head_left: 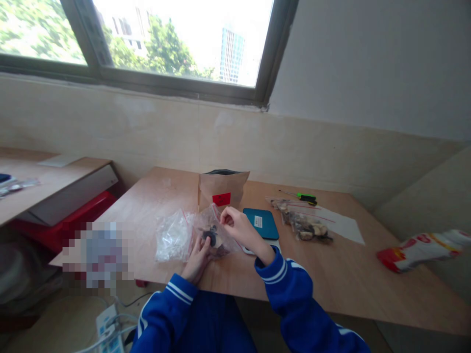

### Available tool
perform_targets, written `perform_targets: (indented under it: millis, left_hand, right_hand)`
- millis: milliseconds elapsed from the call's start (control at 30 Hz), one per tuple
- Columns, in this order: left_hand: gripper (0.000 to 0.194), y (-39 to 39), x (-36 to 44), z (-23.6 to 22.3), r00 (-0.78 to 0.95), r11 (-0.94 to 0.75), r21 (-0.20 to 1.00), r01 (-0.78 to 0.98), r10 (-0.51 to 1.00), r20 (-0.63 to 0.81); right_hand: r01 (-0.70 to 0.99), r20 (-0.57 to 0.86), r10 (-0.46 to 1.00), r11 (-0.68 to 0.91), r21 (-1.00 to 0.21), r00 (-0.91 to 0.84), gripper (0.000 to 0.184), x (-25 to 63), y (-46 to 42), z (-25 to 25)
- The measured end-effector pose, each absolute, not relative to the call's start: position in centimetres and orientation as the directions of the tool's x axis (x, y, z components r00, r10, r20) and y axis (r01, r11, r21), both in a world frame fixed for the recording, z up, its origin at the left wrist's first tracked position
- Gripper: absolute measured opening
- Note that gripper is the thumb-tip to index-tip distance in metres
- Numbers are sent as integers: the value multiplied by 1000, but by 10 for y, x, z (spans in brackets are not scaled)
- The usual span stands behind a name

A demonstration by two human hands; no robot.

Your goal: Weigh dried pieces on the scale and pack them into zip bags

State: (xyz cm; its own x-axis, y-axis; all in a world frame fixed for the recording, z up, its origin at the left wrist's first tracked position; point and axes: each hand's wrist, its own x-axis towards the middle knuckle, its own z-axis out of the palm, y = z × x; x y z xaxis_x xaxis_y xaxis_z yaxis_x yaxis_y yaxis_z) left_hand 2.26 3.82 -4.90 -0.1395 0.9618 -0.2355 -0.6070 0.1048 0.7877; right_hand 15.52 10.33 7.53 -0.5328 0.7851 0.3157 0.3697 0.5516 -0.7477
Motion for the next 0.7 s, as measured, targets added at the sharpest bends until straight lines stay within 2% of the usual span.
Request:
perform_targets:
  millis: [133, 267, 400, 533, 600, 700]
  left_hand:
    - [55, 36, 23, -52, -149, 78, 793, -605, 966, -210]
    - [57, 39, 24, -46, -132, 93, 795, -599, 968, -214]
    - [61, 44, 24, -42, -117, 99, 792, -602, 971, -210]
    - [65, 44, 24, -41, -138, 78, 805, -588, 971, -195]
    - [65, 42, 24, -41, -155, 83, 812, -577, 966, -208]
    - [61, 42, 25, -41, -175, 100, 811, -576, 954, -242]
  right_hand:
    - [393, 309, 834, 501, -771, -457, 16, 150, 116, 54]
    - [344, 191, 849, 391, -854, -493, 16, 153, 125, 46]
    - [308, 206, 735, 498, -811, -646, 7, 154, 136, 47]
    - [282, 215, 596, 628, -725, -774, 14, 146, 142, 41]
    - [311, 185, 597, 627, -715, -781, 15, 142, 143, 36]
    - [413, 68, 668, 533, -739, -741, 21, 141, 145, 30]
